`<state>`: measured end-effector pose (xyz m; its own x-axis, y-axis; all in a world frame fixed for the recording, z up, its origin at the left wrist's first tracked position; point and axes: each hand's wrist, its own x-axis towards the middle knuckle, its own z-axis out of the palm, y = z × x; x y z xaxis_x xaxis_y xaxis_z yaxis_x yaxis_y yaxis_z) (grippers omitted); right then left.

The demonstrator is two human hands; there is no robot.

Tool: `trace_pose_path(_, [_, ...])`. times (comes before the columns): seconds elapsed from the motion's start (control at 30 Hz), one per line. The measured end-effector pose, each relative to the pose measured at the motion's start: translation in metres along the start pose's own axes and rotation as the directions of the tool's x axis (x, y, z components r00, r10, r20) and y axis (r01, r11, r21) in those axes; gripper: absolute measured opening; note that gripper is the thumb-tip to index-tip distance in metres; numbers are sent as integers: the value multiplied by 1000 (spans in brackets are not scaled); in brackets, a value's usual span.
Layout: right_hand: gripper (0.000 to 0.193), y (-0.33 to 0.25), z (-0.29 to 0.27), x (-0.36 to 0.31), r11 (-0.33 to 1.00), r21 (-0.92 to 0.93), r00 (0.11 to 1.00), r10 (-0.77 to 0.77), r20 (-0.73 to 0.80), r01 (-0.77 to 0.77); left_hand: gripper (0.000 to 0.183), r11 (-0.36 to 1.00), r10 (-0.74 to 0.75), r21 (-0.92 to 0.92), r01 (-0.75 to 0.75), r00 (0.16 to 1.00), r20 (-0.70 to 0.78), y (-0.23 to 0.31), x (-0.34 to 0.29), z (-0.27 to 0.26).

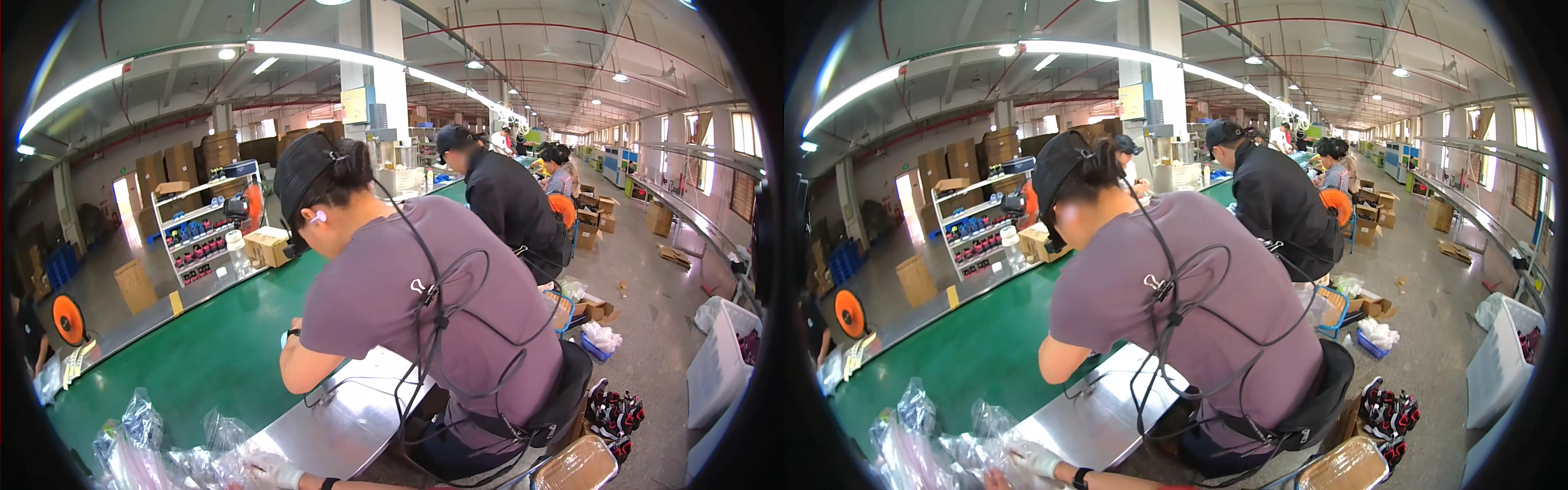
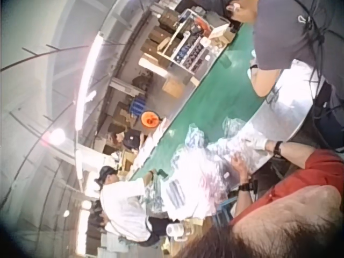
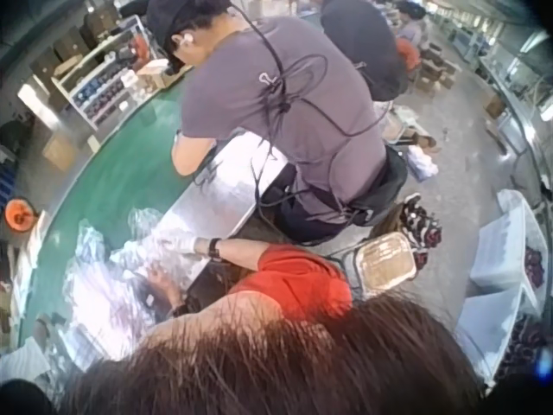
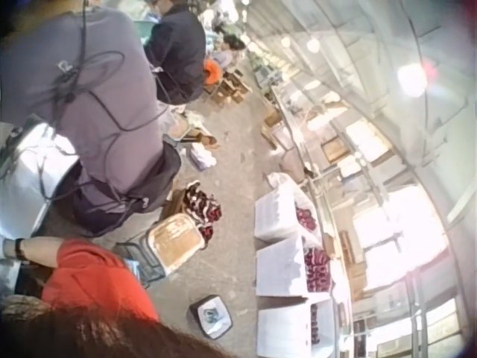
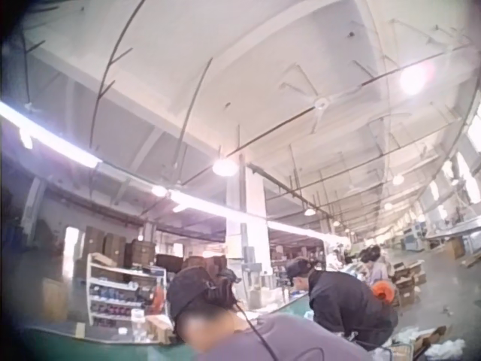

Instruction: The person places pairs of light blue and purple sneakers into clear plastic bags at a factory assembly line. They pick up shoes from the green conveyor belt, insert them into bags, and place the packaged items onto a pile.

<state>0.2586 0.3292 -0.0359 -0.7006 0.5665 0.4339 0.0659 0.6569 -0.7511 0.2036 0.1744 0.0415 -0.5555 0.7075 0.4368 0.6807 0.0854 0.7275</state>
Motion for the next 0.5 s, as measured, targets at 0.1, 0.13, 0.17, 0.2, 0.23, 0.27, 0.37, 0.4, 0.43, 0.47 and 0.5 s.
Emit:
trace_pose_path(0.1, [29,-15,-13,2,996,24,979,86,183,-92,21,997,70,43,-68,997,-40,-12,-7,-6])
trace_pose_path(0.13, [28,-13,-7,0,998,35,989,51,140,-56,18,991,-47,-128,33,993,-112,-32,-3,5])
trace_pose_path(0.17, [28,-9,-3,1,999,46,995,16,97,-20,16,946,-161,-309,99,970,-182,-52,1,17])
trace_pose_path(0.2, [28,-3,2,-1,998,56,998,-11,55,8,16,864,-288,-480,152,931,-224,-72,2,27])
trace_pose_path(0.23, [28,5,-1,-3,999,23,999,-27,19,26,17,856,-297,-485,177,937,-182,-67,2,28])
trace_pose_path(0.27, [28,6,-2,-4,999,4,999,-54,6,54,17,850,-321,-483,209,934,-161,-53,1,25])
trace_pose_path(0.37, [28,-11,-10,-8,997,11,997,-72,-38,73,18,850,-316,-491,190,930,-188,-47,0,26])
trace_pose_path(0.4, [27,-19,-17,-6,997,21,996,-70,-49,71,21,853,-302,-497,162,929,-216,-48,-1,25])
trace_pose_path(0.43, [29,-28,-28,-5,998,63,1000,-3,27,1,21,854,-311,-486,184,930,-194,-44,-1,23])
trace_pose_path(0.47, [29,-33,-31,-5,999,51,999,14,34,-16,21,855,-322,-476,207,931,-172,-40,-1,21])
trace_pose_path(0.5, [30,-37,-34,-6,999,33,999,32,42,-34,21,852,-334,-471,231,931,-147,-37,-1,21])
